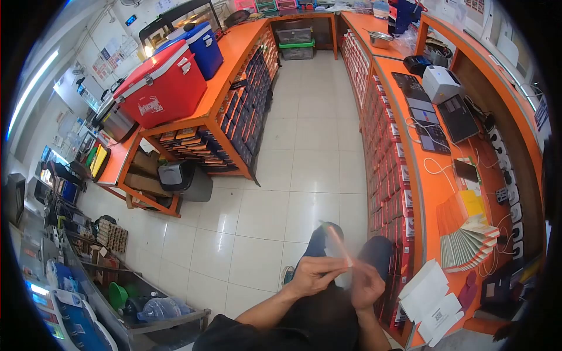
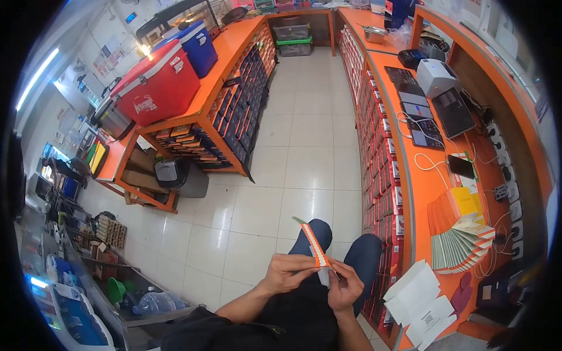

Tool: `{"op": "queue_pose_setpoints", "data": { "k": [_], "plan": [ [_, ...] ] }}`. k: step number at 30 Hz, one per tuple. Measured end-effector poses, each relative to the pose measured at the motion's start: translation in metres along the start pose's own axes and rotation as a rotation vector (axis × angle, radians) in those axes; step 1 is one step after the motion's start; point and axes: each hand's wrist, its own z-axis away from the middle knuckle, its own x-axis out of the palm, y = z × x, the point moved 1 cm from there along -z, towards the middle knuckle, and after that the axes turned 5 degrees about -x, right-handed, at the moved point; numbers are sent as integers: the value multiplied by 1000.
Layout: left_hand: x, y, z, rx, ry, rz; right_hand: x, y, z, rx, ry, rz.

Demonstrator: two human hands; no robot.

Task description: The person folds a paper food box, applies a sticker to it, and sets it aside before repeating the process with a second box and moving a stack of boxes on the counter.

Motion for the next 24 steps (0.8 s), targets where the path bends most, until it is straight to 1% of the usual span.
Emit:
{"op": "queue_pose_setpoints", "data": {
  "k": [1, 2, 3, 4, 5, 6, 7, 8, 9, 10, 11, 12, 14, 15, 17, 18, 19, 21, 22, 24],
  "plan": [
    [-3, 5, -4, 86, 52, 11, 0, 4, 4, 2, -5, -2],
    [-3, 8, -4, 167, 104, 22, -2, 6, 8, 13, 45, -38],
    [-2, 5, -4, 164, 110, 21, -2, 7, 10, 22, 96, -74],
    [1, -1, -5, 297, 147, -58, -1, 8, 12, 23, 91, -77],
    [6, -6, -7, 431, 185, -137, 1, 7, 15, 57, 151, -62],
    [12, -11, -6, 431, 191, -140, 3, 6, 16, 89, 212, -47],
    [21, -16, -3, 446, 243, -158, 7, 4, 14, 87, 207, -50],
    [28, -21, 1, 462, 295, -177, 10, 0, 10, 39, 208, -16],
    [32, -26, 5, 466, 303, -182, 12, -3, 6, -13, 208, 15],
    [35, -27, 8, 388, 308, -166, 10, -7, 2, -22, 195, 1],
    [36, -30, 6, 311, 313, -150, 8, -12, -2, -67, 125, 102],
    [37, -34, 4, 312, 335, -161, 8, -14, -4, -109, 51, 200],
    [36, -28, 0, 333, 272, -21, 8, -12, -2, -93, 34, 166],
    [35, -23, 2, 331, 295, -34, 7, -10, -1, -73, 38, 151],
    [36, -8, 1, 262, 298, -159, 3, -4, -1, -81, 32, 143],
    [37, -5, -2, 210, 333, -97, 0, 1, -1, -13, 74, 97],
    [38, -7, -4, 212, 366, -115, 0, 5, -2, 58, 110, 48],
    [43, -11, -2, 297, 345, -203, -1, 7, -5, 38, 65, 13],
    [42, -13, -2, 294, 383, -222, -5, 11, -4, 30, 54, -45],
    [44, -15, -1, 219, 304, -121, -10, 12, -5, 5, 3, -125]
  ]
}}
